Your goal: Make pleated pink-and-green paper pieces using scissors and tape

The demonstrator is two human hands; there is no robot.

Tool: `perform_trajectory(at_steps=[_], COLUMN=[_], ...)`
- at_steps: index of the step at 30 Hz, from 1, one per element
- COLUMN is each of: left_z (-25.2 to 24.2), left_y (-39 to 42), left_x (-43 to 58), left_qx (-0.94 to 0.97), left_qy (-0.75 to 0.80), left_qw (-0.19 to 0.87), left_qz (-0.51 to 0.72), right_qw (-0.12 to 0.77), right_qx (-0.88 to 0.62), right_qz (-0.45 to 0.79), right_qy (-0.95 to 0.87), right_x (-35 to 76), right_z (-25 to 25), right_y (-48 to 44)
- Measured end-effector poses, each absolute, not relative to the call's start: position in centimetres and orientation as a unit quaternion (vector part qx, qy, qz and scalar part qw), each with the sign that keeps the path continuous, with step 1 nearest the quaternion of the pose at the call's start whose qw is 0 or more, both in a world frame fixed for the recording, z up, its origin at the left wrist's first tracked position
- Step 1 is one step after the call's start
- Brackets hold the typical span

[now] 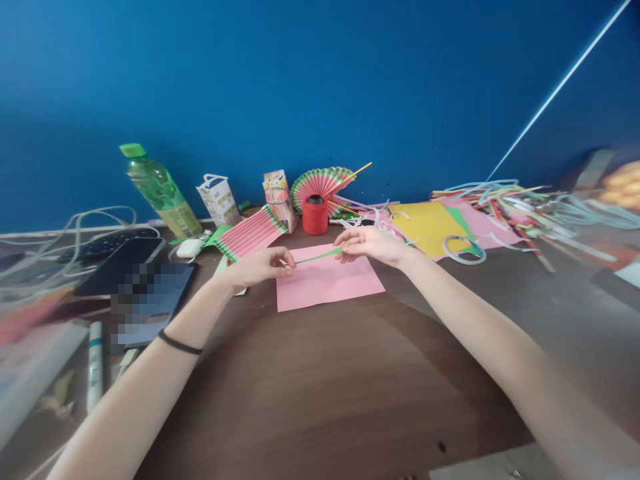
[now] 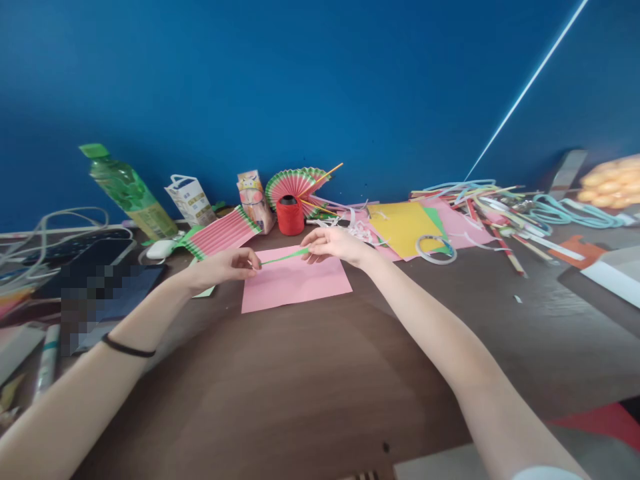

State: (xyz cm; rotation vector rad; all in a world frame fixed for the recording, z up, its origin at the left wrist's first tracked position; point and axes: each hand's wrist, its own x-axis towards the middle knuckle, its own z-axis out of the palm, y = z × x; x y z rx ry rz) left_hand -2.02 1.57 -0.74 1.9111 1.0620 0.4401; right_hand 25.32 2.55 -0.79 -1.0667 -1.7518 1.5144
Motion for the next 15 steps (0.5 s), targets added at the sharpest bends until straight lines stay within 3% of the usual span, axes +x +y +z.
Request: perform_trajectory(at_steps=[5, 11, 15], left_z=[-0.5, 0.3, -0.1], left_y=[1.3, 1.1, 1.4], left_x=[-1.9, -2.0, -2.3], left_qx=[0.765, 0.772, 0.777], left_qy=[0.454, 0.467, 0.474], left_qw=[0.431, 0.429, 0.41], left_qz=[0.152, 0.056, 0.059], right_qw=[0.244, 0.14, 0.164], right_qx=[-0.46, -0.408, -0.402], right_qz=[0.504, 0.479, 0.443], right_qy=[-0.689, -0.765, -0.784], right_x=[25.2, 25.5, 25.2], right_z=[-1.3, -1.4, -1.8], right_y=[2.7, 2.6, 2.8])
